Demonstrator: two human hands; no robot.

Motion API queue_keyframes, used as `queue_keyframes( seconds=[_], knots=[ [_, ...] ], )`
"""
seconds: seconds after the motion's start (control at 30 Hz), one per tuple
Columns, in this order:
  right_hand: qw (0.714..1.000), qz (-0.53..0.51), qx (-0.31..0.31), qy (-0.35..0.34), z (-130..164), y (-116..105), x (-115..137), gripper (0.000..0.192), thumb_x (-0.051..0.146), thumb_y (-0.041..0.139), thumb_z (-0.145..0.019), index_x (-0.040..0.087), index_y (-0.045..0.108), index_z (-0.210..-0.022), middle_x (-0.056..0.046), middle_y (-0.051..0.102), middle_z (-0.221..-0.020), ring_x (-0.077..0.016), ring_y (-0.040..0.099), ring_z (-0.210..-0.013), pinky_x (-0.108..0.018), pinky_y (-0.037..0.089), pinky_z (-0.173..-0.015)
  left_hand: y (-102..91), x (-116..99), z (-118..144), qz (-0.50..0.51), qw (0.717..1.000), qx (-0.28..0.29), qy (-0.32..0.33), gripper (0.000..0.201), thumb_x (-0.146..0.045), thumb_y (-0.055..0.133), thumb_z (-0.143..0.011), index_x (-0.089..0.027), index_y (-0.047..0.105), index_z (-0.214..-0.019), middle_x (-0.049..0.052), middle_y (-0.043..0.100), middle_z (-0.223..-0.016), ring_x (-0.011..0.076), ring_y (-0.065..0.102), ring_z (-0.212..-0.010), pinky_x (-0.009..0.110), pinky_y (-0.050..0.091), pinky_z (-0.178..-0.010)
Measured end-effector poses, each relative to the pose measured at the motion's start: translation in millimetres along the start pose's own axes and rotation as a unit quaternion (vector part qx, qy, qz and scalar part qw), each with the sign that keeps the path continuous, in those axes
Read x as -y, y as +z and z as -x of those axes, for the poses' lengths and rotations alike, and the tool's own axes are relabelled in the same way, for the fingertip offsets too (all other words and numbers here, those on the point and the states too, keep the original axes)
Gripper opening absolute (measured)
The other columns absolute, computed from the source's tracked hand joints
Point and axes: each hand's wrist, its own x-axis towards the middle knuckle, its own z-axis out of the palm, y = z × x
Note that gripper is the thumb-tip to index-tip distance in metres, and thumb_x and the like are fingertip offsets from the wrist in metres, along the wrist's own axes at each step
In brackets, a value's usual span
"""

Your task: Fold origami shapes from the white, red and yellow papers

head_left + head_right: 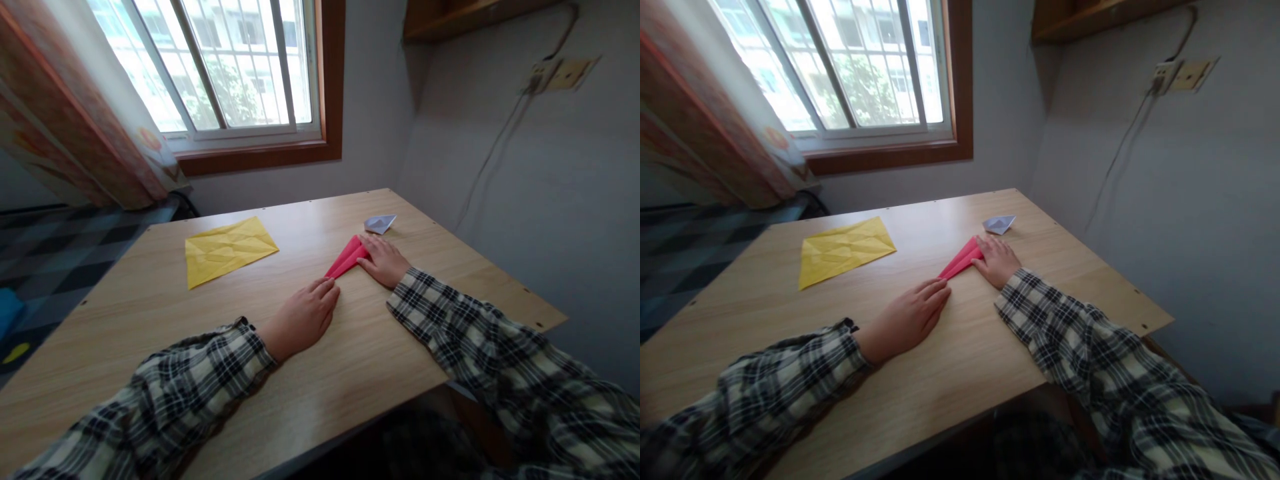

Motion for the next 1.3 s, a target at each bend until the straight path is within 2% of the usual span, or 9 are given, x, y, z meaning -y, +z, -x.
queue_keyframes(
  seconds=[0.13, 0.2, 0.3, 0.4, 0.57, 0.73, 0.87, 1.03, 1.3],
  knots=[
    [0.996, 0.015, -0.013, -0.084, 6, -5, 14, 0.048, 0.044, 0.040, -0.103, 0.023, 0.059, -0.141, -0.012, 0.041, -0.160, -0.0308, 0.030, -0.151, -0.060, 0.013, -0.123, -2.5, -1, -1, 0.015, 1.000, -0.005, -0.004, 0.030, -0.019, 0.046, -0.100, -0.011, 0.060, -0.125, 0.017, 0.063, -0.132, 0.0272, 0.056, -0.127, 0.044, 0.048, -0.111],
    [0.997, 0.013, -0.028, -0.070, 8, -8, 18, 0.042, 0.043, 0.040, -0.103, 0.026, 0.069, -0.128, -0.010, 0.051, -0.153, -0.0329, 0.034, -0.148, -0.068, 0.007, -0.120, -3.3, 0, -2, 0.022, 1.000, -0.006, -0.007, 0.030, -0.019, 0.046, -0.099, -0.012, 0.060, -0.125, 0.016, 0.063, -0.132, 0.0271, 0.056, -0.126, 0.044, 0.049, -0.111],
    [0.998, -0.017, -0.030, -0.051, 9, -10, 17, 0.036, 0.041, 0.043, -0.102, 0.030, 0.075, -0.115, -0.007, 0.064, -0.140, -0.0328, 0.042, -0.142, -0.072, 0.008, -0.117, -3.0, 2, -1, 0.035, 0.999, -0.011, -0.011, 0.031, -0.020, 0.045, -0.099, -0.014, 0.061, -0.125, 0.015, 0.064, -0.131, 0.0266, 0.057, -0.125, 0.045, 0.050, -0.109],
    [0.996, -0.045, -0.033, -0.068, 6, -7, 11, 0.033, 0.040, 0.049, -0.100, 0.027, 0.076, -0.113, -0.008, 0.067, -0.135, -0.0312, 0.047, -0.138, -0.066, 0.017, -0.118, -1.5, 3, 1, 0.048, 0.999, -0.019, -0.012, 0.033, -0.021, 0.045, -0.100, -0.014, 0.061, -0.127, 0.014, 0.064, -0.132, 0.0259, 0.057, -0.125, 0.044, 0.050, -0.109],
    [0.989, -0.081, -0.012, -0.123, -4, 5, 5, 0.042, 0.033, 0.047, -0.099, 0.015, 0.067, -0.131, -0.014, 0.061, -0.141, -0.0248, 0.052, -0.133, -0.043, 0.034, -0.117, 0.6, 4, 2, 0.056, 0.997, -0.031, -0.035, 0.035, -0.021, 0.045, -0.100, -0.015, 0.061, -0.131, 0.013, 0.063, -0.134, 0.0254, 0.056, -0.126, 0.043, 0.048, -0.111],
    [0.992, -0.069, 0.006, -0.104, -12, 11, 17, 0.044, 0.026, 0.045, -0.097, 0.020, 0.062, -0.137, -0.011, 0.055, -0.148, -0.0260, 0.044, -0.140, -0.048, 0.030, -0.118, 2.4, 5, -3, 0.070, 0.995, -0.045, -0.062, 0.033, -0.021, 0.045, -0.099, -0.016, 0.064, -0.126, 0.013, 0.065, -0.127, 0.0253, 0.060, -0.119, 0.044, 0.051, -0.106],
    [0.994, -0.056, -0.019, -0.090, -12, 8, 37, 0.036, 0.022, 0.047, -0.093, 0.022, 0.067, -0.123, -0.010, 0.064, -0.131, -0.0265, 0.050, -0.129, -0.052, 0.022, -0.119, 4.5, 6, -4, 0.063, 0.994, -0.048, -0.082, 0.035, -0.022, 0.047, -0.098, -0.017, 0.064, -0.128, 0.013, 0.064, -0.132, 0.0259, 0.059, -0.123, 0.048, 0.045, -0.112],
    [0.997, -0.009, -0.035, -0.075, -14, 4, 51, 0.026, 0.027, 0.052, -0.089, 0.020, 0.066, -0.111, -0.012, 0.065, -0.118, -0.0294, 0.052, -0.117, -0.047, 0.034, -0.106, 6.4, 6, -2, 0.040, 0.993, -0.037, -0.106, 0.038, -0.025, 0.048, -0.098, -0.019, 0.060, -0.134, 0.011, 0.059, -0.143, 0.0283, 0.050, -0.136, 0.058, 0.031, -0.120],
    [0.997, 0.037, -0.047, -0.051, -15, 4, 52, 0.028, 0.041, 0.048, -0.096, 0.020, 0.065, -0.101, -0.013, 0.068, -0.108, -0.0309, 0.054, -0.108, -0.046, 0.036, -0.096, 8.7, 10, -2, 0.050, 0.993, -0.037, -0.099, 0.039, -0.026, 0.049, -0.099, -0.017, 0.059, -0.135, 0.012, 0.060, -0.141, 0.0274, 0.051, -0.132, 0.054, 0.035, -0.117]
  ],
)
